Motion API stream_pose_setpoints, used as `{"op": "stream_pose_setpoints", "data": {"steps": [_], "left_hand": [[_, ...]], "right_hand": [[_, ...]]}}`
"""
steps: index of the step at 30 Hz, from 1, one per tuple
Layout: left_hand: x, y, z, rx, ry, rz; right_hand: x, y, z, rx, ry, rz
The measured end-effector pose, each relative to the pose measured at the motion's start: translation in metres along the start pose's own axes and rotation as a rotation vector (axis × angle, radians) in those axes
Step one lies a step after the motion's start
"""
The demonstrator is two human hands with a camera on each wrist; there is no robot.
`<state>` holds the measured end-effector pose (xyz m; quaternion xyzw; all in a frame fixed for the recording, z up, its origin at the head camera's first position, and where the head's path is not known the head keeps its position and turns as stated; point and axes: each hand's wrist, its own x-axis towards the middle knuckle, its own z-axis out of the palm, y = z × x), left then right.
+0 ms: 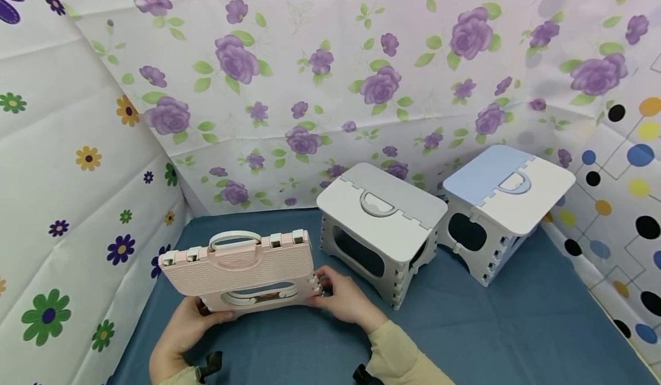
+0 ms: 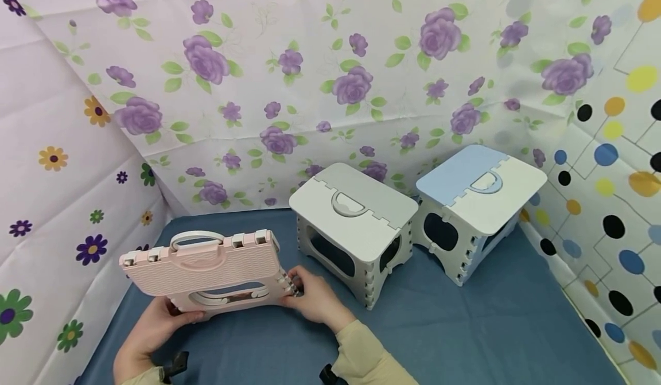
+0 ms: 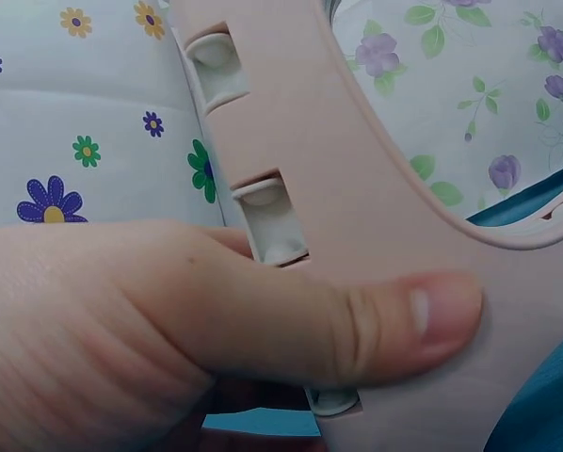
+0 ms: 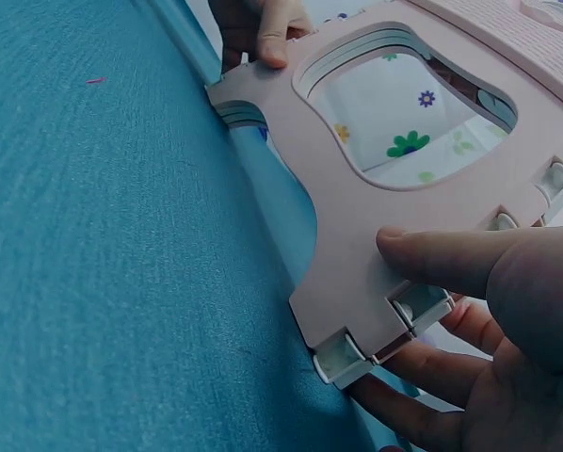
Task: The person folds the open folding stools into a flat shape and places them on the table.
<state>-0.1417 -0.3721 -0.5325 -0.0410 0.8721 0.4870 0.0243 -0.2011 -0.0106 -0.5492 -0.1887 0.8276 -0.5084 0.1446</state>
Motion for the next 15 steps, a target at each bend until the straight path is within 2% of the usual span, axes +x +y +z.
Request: {"op": "stream_pose_setpoints", "data": {"steps": [5, 9, 15], "left_hand": [[-0.0006, 0.0008, -0.0023, 0.003, -0.021, -0.03], [0.0002, 0.0013, -0.0037, 0.021, -0.039, -0.053], [0.0011, 0.0014, -0.004, 0.052, -0.04, -0.05]], "right_hand": [[-0.0005, -0.0012, 0.0007, -0.002, -0.003, 0.009], [-0.0012, -0.0012, 0.0009, -0.032, -0.01, -0.016], [-0.002, 0.0006, 0.002, -0.082, -0.023, -0.041]]}}
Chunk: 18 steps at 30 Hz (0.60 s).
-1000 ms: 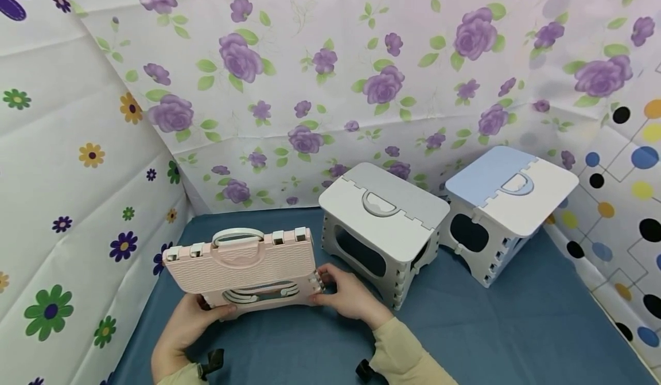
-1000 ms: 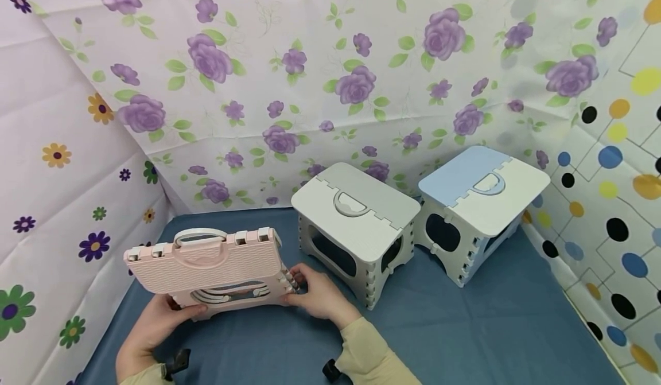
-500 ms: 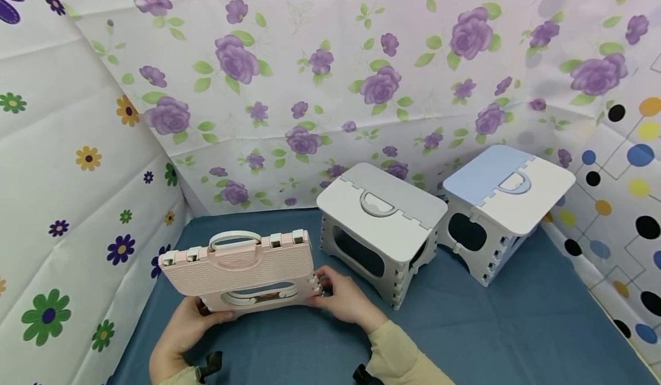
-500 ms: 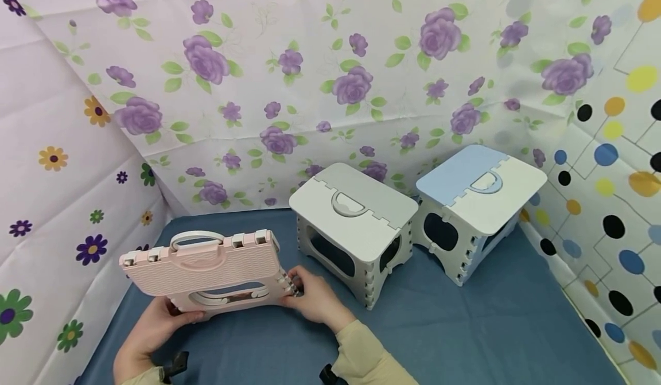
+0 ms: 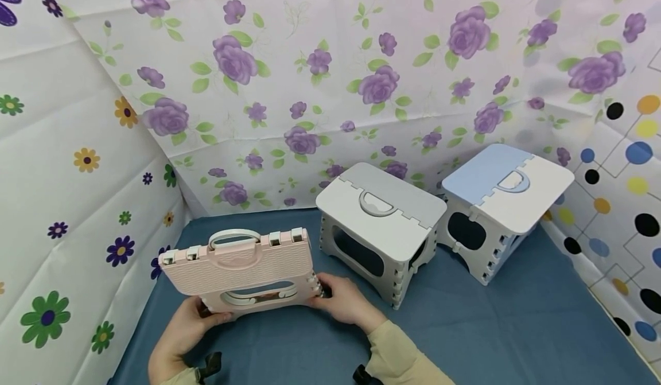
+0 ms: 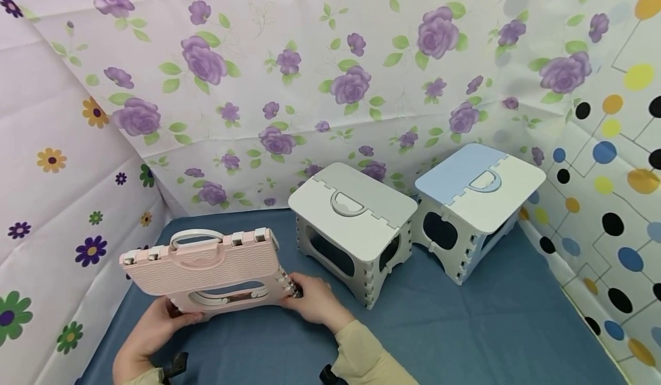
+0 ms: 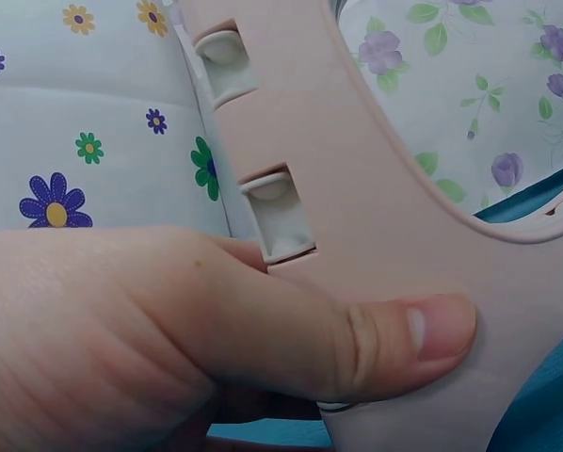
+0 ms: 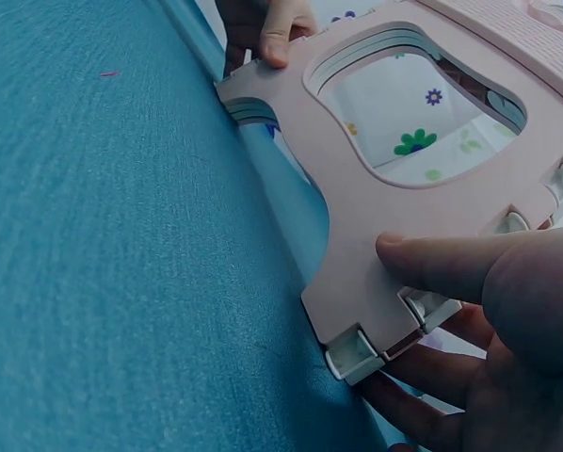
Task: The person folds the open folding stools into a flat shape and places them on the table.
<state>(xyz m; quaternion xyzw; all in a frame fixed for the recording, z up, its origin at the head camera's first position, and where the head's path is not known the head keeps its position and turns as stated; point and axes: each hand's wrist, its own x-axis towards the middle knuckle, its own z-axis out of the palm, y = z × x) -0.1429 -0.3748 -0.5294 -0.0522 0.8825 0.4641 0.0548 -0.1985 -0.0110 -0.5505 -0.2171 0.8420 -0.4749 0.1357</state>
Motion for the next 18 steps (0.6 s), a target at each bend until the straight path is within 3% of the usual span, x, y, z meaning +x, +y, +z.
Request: {"op": "stream_pose_setpoints", "data": {"steps": [18], "left_hand": [[-0.0003, -0.0032, -0.0013, -0.057, 0.023, 0.02]], "right_hand": [[0.0008, -0.0042, -0.0028, 0.047, 0.023, 0.006]]}}
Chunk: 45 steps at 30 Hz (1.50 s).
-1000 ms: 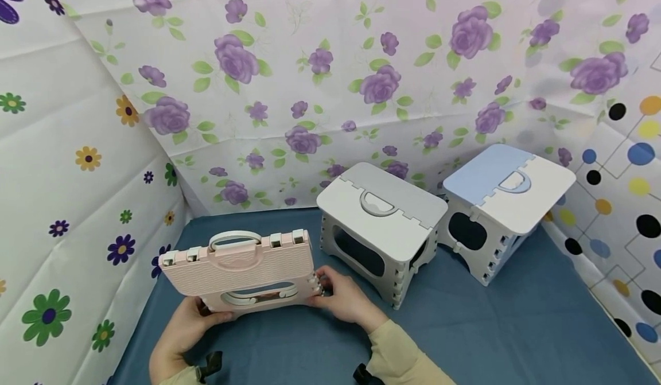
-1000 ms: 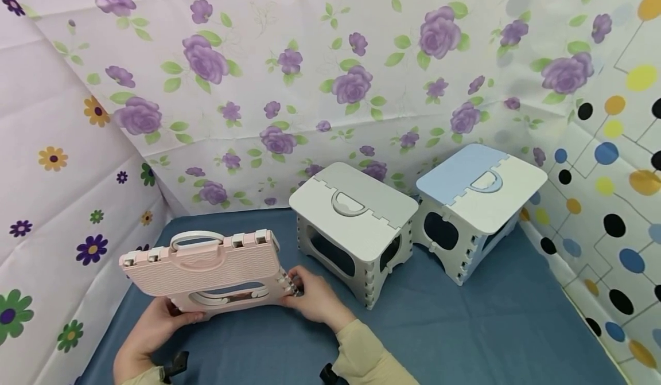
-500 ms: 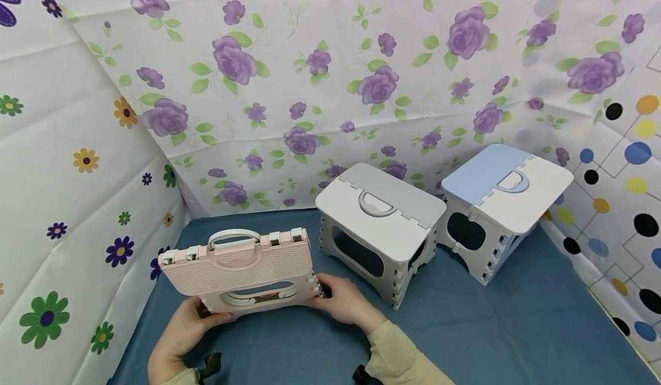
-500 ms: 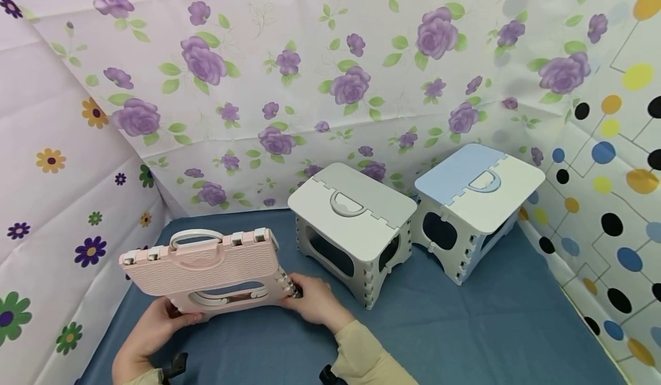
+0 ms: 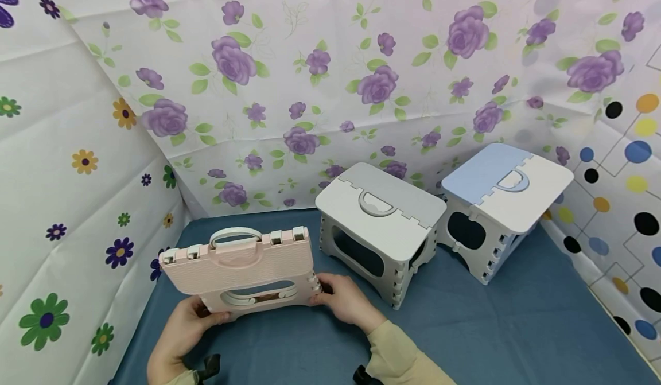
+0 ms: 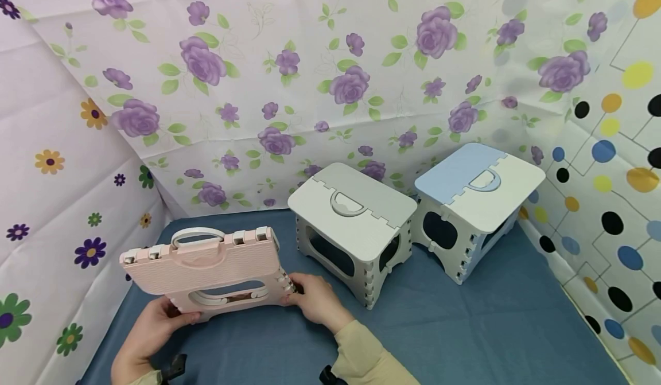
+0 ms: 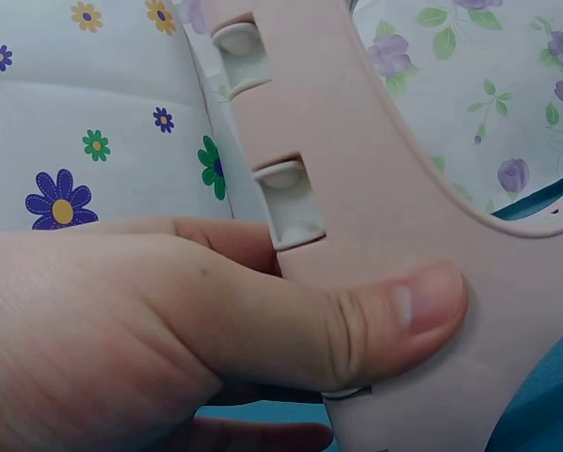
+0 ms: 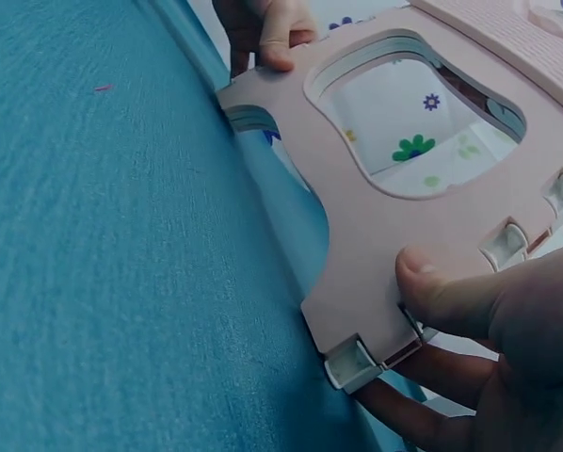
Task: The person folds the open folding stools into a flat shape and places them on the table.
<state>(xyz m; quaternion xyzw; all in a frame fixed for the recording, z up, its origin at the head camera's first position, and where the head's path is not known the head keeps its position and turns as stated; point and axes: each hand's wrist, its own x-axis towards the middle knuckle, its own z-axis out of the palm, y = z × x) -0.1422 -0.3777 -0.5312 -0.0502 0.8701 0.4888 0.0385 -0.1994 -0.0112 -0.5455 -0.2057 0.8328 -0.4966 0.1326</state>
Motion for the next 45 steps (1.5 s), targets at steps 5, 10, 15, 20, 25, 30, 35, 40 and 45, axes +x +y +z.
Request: {"op": "stream_pose_setpoints", "data": {"steps": [5, 10, 15, 20, 25, 30, 35, 40, 45], "left_hand": [[0.002, -0.003, -0.002, 0.018, -0.004, -0.011], [0.003, -0.003, -0.003, 0.048, 0.014, -0.034], [-0.001, 0.0, -0.005, 0.044, 0.059, -0.028], [-0.005, 0.002, -0.007, 0.039, 0.152, 0.025], [-0.011, 0.001, -0.008, -0.053, 0.247, 0.094], [-0.013, -0.005, -0.012, -0.073, 0.262, 0.109], [-0.016, -0.009, -0.016, -0.035, 0.288, 0.066], [-0.018, -0.012, -0.019, -0.038, 0.326, 0.02], [-0.017, -0.015, -0.02, -0.024, 0.316, -0.042]], "right_hand": [[-0.002, -0.003, 0.001, 0.017, 0.016, 0.016], [-0.005, -0.01, 0.001, 0.055, 0.029, 0.009], [-0.007, -0.02, 0.004, 0.088, 0.043, -0.021], [-0.008, -0.028, 0.008, 0.151, 0.05, -0.025], [-0.011, -0.036, 0.016, 0.251, 0.066, -0.025], [-0.012, -0.039, 0.031, 0.341, 0.08, -0.01], [-0.012, -0.039, 0.047, 0.442, 0.063, 0.012], [-0.008, -0.04, 0.062, 0.533, 0.043, 0.071], [0.0, -0.04, 0.073, 0.584, 0.023, 0.136]]}}
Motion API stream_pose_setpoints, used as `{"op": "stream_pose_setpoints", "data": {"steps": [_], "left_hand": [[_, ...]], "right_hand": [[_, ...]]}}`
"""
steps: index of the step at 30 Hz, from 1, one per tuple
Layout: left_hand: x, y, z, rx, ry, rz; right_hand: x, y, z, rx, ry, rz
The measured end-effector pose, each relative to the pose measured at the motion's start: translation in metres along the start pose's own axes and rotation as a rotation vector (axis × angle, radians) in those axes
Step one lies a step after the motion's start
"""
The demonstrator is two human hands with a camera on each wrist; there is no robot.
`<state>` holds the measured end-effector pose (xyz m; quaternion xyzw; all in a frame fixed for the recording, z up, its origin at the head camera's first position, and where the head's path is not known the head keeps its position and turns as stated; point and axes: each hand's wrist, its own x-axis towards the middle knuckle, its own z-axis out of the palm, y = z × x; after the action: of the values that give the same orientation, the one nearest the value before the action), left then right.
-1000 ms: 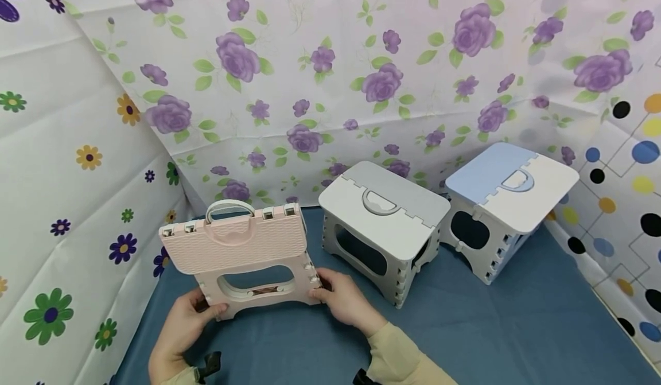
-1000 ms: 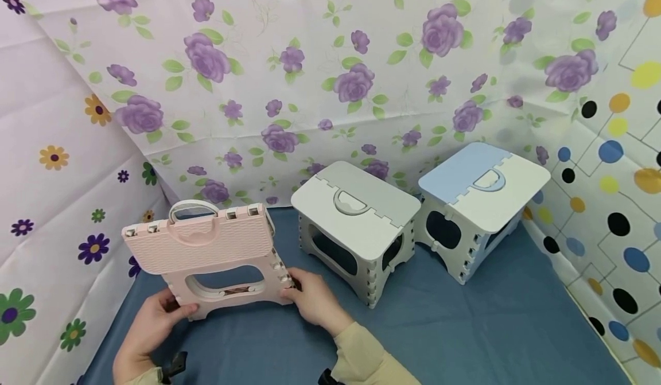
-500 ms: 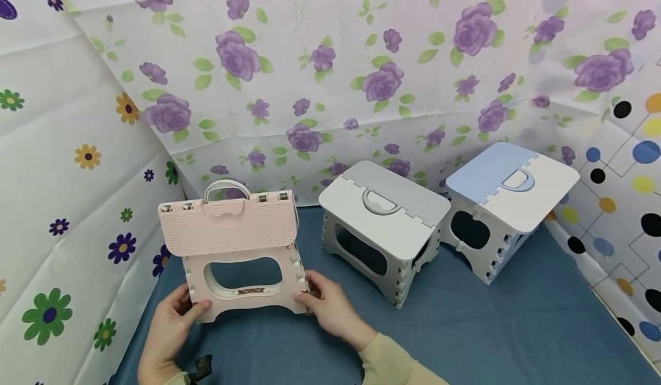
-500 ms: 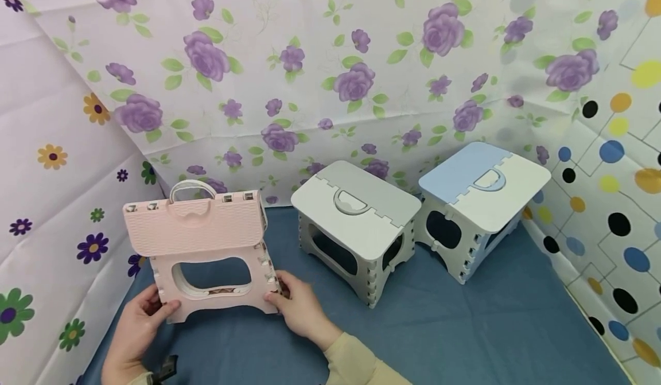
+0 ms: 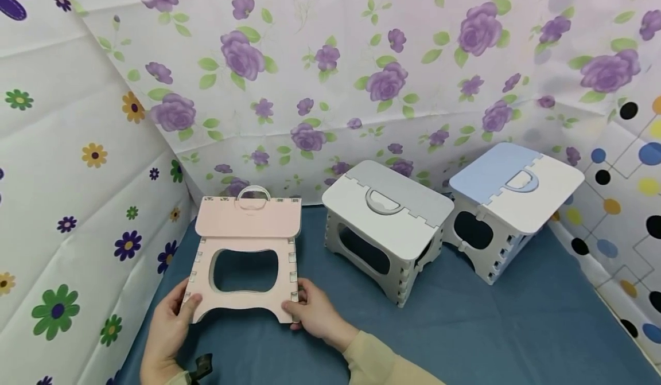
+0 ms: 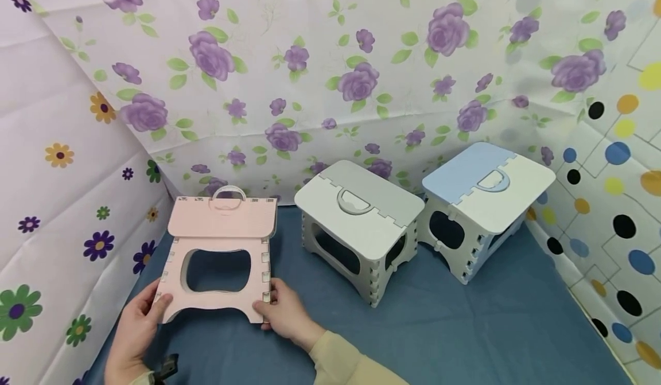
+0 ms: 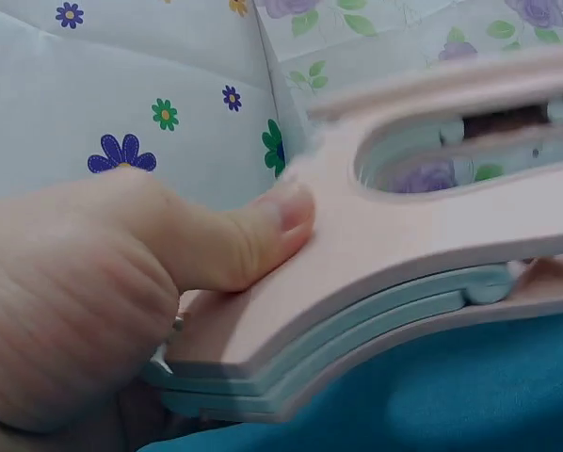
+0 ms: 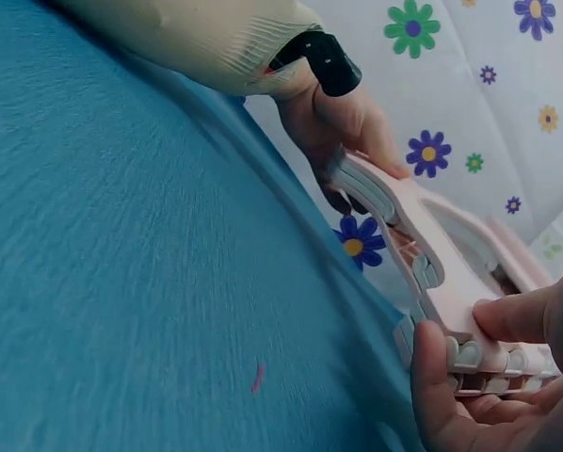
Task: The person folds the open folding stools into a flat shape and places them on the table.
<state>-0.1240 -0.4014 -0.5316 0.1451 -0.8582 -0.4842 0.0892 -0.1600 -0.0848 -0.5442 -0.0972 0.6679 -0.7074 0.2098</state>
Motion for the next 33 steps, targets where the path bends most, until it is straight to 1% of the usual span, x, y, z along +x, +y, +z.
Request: {"op": "stream_pose_setpoints", "data": {"steps": [2, 4, 7, 9, 12, 15, 17, 20, 22, 24, 29, 33], "left_hand": [[0.002, 0.0, 0.002, 0.0, -0.014, -0.038], [0.004, 0.001, 0.003, 0.01, -0.012, -0.075], [0.006, 0.001, 0.005, 0.013, 0.012, -0.113], [0.008, 0.001, 0.005, 0.017, 0.045, -0.138], [0.011, 0.002, 0.007, -0.038, 0.134, -0.21], [0.015, 0.002, 0.01, -0.11, 0.258, -0.313], [0.016, 0.001, 0.01, -0.154, 0.324, -0.37], [0.014, 0.0, 0.006, -0.177, 0.375, -0.427], [0.014, 0.0, 0.002, -0.176, 0.385, -0.444], [0.014, 0.001, -0.001, -0.169, 0.392, -0.449], [0.016, 0.005, 0.0, -0.199, 0.407, -0.47], [0.015, 0.006, 0.003, -0.236, 0.442, -0.51]], "right_hand": [[0.004, 0.001, 0.002, 0.014, -0.002, 0.031], [0.007, 0.002, 0.003, 0.028, -0.012, 0.061], [0.011, 0.002, 0.006, 0.034, -0.034, 0.09], [0.014, 0.002, 0.008, 0.037, -0.049, 0.112], [0.019, -0.001, 0.01, 0.048, -0.072, 0.16], [0.023, -0.004, 0.015, 0.061, -0.074, 0.196], [0.026, -0.006, 0.02, 0.055, -0.078, 0.205], [0.028, -0.008, 0.028, 0.022, -0.103, 0.204], [0.029, -0.007, 0.035, 0.005, -0.124, 0.195], [0.031, -0.006, 0.041, -0.005, -0.125, 0.176], [0.037, -0.002, 0.049, -0.003, -0.055, 0.104], [0.036, 0.003, 0.05, -0.019, -0.008, 0.069]]}}
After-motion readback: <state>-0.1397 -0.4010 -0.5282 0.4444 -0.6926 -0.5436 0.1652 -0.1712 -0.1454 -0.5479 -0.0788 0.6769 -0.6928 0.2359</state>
